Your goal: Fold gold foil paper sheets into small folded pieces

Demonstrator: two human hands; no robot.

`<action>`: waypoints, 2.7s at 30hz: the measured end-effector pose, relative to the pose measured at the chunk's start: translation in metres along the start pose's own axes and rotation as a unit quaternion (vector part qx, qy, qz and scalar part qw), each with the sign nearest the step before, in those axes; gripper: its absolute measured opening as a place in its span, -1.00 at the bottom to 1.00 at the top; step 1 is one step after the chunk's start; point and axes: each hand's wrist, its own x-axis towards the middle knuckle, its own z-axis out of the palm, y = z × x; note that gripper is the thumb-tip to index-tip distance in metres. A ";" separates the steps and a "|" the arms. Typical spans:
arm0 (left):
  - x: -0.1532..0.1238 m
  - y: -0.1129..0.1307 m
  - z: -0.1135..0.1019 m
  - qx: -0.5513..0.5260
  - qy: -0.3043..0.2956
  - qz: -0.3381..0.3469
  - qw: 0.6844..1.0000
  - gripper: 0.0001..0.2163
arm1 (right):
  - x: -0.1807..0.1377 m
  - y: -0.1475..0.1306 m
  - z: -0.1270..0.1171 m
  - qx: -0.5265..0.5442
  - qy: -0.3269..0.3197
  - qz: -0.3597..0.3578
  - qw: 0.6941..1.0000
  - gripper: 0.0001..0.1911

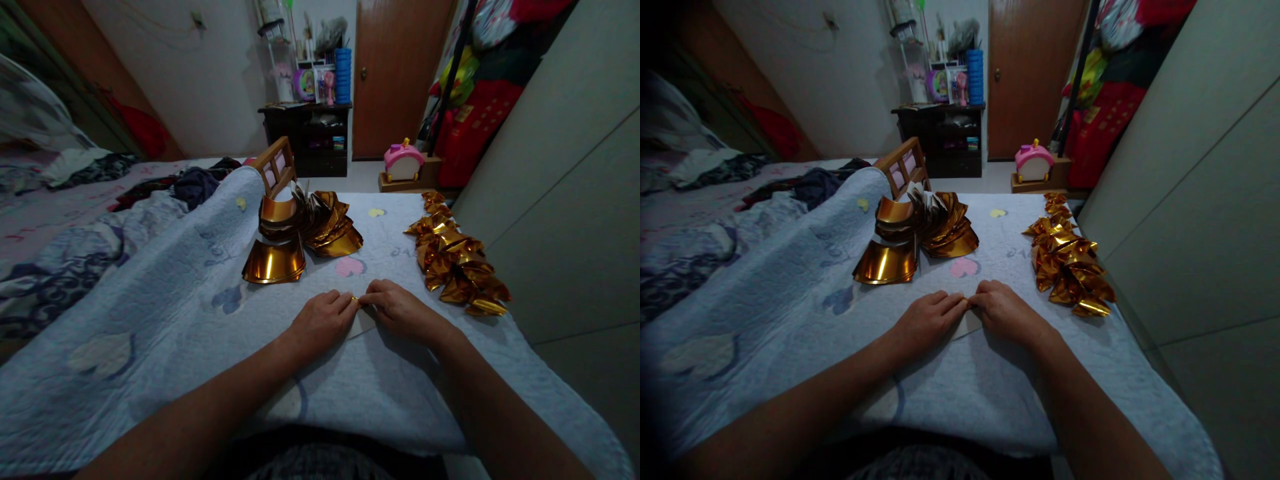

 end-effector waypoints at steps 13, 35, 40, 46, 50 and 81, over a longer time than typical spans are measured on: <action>0.001 0.001 -0.001 0.004 -0.013 0.002 1.000 -0.81 | -0.007 -0.010 -0.012 -0.132 -0.062 0.009 0.989 -0.56; -0.005 -0.008 0.011 -0.075 0.034 -0.015 0.996 -0.72 | -0.003 -0.021 -0.026 -0.099 -0.087 0.117 0.984 -0.69; -0.006 -0.011 0.015 -0.130 0.066 -0.028 0.989 -0.71 | 0.021 -0.030 -0.012 -0.153 -0.050 0.206 0.965 -0.76; -0.007 -0.016 0.014 -0.235 0.117 -0.072 0.962 -0.74 | 0.020 -0.024 0.008 -0.102 0.001 0.184 0.978 -0.86; -0.008 -0.020 0.012 -0.297 0.129 -0.117 0.939 -0.61 | 0.018 -0.017 0.012 -0.015 0.049 0.162 0.985 -0.88; -0.008 -0.026 -0.001 -0.888 0.073 -0.220 0.397 -0.62 | 0.022 -0.007 0.012 0.607 0.203 0.147 0.754 -0.75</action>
